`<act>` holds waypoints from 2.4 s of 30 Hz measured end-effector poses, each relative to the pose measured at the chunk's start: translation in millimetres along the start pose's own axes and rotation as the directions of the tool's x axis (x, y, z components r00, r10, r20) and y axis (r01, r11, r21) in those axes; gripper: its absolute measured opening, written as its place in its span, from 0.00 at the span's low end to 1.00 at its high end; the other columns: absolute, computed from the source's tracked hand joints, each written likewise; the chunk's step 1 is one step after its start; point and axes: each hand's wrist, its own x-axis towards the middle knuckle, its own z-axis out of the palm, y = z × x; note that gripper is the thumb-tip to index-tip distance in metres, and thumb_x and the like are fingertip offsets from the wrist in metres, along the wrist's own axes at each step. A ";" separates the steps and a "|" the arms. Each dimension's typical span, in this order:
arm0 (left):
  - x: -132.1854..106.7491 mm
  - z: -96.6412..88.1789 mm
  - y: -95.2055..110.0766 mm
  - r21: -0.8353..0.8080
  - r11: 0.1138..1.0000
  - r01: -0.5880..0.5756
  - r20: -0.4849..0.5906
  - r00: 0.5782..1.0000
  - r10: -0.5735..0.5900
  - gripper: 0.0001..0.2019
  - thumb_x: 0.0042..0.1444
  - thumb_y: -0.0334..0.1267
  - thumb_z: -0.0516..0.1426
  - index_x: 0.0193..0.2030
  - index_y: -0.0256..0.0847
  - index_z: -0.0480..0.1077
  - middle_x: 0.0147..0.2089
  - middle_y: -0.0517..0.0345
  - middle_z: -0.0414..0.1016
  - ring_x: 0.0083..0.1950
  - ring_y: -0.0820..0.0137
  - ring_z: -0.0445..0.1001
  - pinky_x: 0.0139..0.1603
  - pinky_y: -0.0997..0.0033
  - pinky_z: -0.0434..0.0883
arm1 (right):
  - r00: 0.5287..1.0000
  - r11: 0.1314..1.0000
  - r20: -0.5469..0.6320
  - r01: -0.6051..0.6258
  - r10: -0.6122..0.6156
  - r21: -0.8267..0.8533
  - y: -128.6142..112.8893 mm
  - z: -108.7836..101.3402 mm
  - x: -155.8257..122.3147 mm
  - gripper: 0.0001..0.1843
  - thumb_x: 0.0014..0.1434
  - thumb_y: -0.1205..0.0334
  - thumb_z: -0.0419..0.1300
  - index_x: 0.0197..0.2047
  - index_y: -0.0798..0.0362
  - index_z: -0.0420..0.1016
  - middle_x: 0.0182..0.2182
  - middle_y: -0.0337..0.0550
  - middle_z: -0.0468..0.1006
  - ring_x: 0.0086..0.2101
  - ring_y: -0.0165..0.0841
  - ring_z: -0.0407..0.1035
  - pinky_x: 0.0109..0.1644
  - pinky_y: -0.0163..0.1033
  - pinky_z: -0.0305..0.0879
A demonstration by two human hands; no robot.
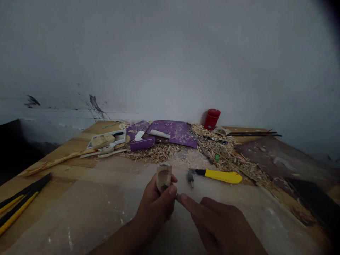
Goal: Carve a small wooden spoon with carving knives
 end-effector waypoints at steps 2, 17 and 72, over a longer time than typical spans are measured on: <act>-1.9 0.5 -2.4 0.050 0.999 -0.011 -0.043 0.999 0.013 0.18 0.48 0.52 0.57 0.37 0.42 0.60 0.15 0.72 0.57 0.12 0.82 0.51 0.11 0.81 0.51 | 1.000 1.000 -0.006 0.020 -0.020 -0.015 -0.8 1.7 -1.3 0.28 0.57 0.73 0.45 0.61 0.52 0.53 0.23 0.38 0.70 0.19 0.31 0.66 0.20 0.33 0.58; -8.1 6.2 -8.4 0.082 0.994 -0.070 -0.142 0.987 0.081 0.19 0.50 0.58 0.51 0.36 0.43 0.58 0.15 0.71 0.57 0.12 0.81 0.51 0.12 0.82 0.51 | 0.990 0.998 -0.130 0.057 -0.051 0.041 -8.1 20.8 6.0 0.25 0.60 0.71 0.43 0.61 0.56 0.49 0.24 0.40 0.71 0.20 0.32 0.66 0.21 0.33 0.60; 9.1 4.6 10.6 0.060 0.996 -0.064 -0.233 0.969 0.077 0.13 0.57 0.46 0.47 0.26 0.42 0.55 0.11 0.72 0.52 0.10 0.79 0.48 0.13 0.78 0.51 | 0.971 0.958 -0.183 -0.101 0.154 0.269 4.6 -0.8 4.3 0.22 0.60 0.69 0.47 0.58 0.49 0.59 0.35 0.42 0.77 0.38 0.34 0.72 0.38 0.36 0.70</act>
